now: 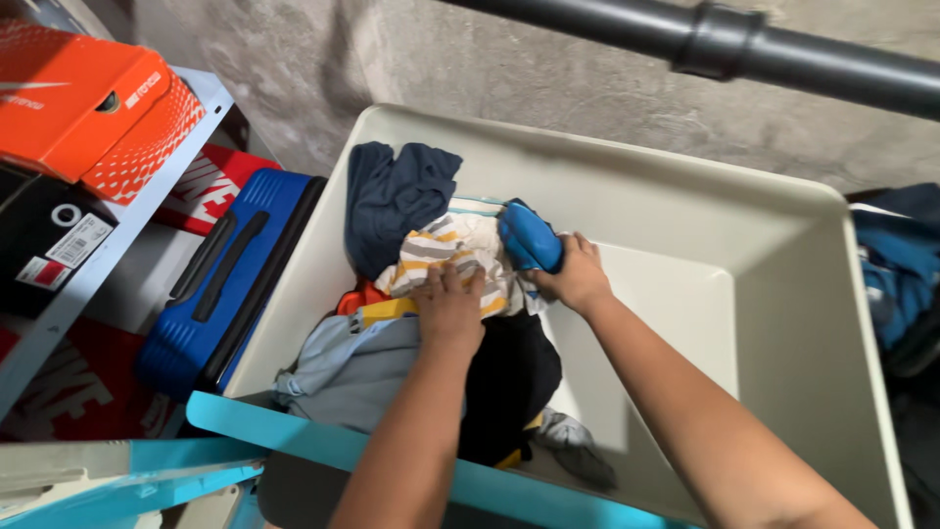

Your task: The person wipes the interior of a blue plastic storage cabinet with a blue cloth. They then move to a drawer filled with clothes and begin sorting through the items, picking up and moving various garments.

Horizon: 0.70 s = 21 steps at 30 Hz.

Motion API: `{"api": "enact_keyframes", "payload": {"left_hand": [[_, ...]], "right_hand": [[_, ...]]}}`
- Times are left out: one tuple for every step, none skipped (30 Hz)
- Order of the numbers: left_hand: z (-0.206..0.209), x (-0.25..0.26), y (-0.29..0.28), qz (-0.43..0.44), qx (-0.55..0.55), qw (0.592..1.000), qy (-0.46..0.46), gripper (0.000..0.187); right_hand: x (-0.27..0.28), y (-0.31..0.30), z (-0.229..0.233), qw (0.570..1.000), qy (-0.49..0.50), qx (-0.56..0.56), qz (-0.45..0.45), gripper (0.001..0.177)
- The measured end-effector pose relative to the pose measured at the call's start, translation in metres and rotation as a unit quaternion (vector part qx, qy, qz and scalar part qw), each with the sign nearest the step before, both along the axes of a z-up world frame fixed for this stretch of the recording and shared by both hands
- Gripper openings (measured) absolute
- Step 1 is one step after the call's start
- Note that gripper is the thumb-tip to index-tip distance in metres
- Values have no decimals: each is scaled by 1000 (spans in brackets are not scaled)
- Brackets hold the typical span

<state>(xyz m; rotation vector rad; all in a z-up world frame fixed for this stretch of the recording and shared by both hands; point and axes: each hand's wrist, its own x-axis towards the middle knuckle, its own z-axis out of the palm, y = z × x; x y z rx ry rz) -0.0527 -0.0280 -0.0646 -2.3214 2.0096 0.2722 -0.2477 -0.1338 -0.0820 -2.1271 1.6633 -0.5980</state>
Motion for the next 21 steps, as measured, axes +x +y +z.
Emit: {"api": "enact_keyframes", "payload": {"left_hand": [[-3,0,-2,4,-40,999,7,63],[-5,0,-4,10,-81,997,13,53],[-7,0,-5,13,-69,997,20,50],[-8,-1,-6,16,-55,998,26,48],[-7,1,-6,19,-41,998,32,45],[-5,4,-5,20,-58,996,57,45],[-3,7,-4,21,-76,993,83,45],[1,9,-3,22,-94,989,109,46],[6,12,-1,42,-82,983,157,48],[11,18,1,61,-71,974,205,51],[17,23,3,80,-59,963,252,54],[22,27,4,75,-71,959,263,55],[27,29,4,71,-84,956,274,56],[32,31,3,66,-97,952,284,57],[36,32,3,89,-92,946,297,52],[40,32,3,111,-86,940,309,47],[44,32,3,134,-79,934,322,43],[48,35,7,124,-95,950,270,33],[52,40,11,114,-110,963,218,24],[58,45,16,105,-125,973,163,20],[65,50,22,106,-70,981,148,28]], "right_hand": [[0,-4,-5,1000,-4,15,-8,78],[0,-8,-7,999,-7,30,-14,68],[1,-10,-8,998,0,59,-23,65],[1,-9,-6,995,8,90,-33,62],[2,-8,-2,992,16,121,-43,59],[4,-7,5,990,-22,127,-65,56],[6,-4,14,986,-60,132,-88,53],[6,-1,25,980,-96,136,-110,50],[7,4,36,980,-108,112,-125,52],[11,10,47,979,-119,87,-140,54],[16,16,57,977,-131,61,-155,56],[22,24,66,986,-134,-46,-89,61],[27,32,75,979,-135,-152,-21,67],[33,38,82,956,-133,-256,49,72],[42,45,87,969,-90,-220,63,76],[52,50,90,979,-46,-183,76,83],[67,52,93,975,-170,-91,108,72],[81,55,93,947,-289,6,136,70],[88,62,93,977,-105,23,181,68],[94,70,91,971,81,38,220,67],[99,76,90,930,264,52,250,65]]}}
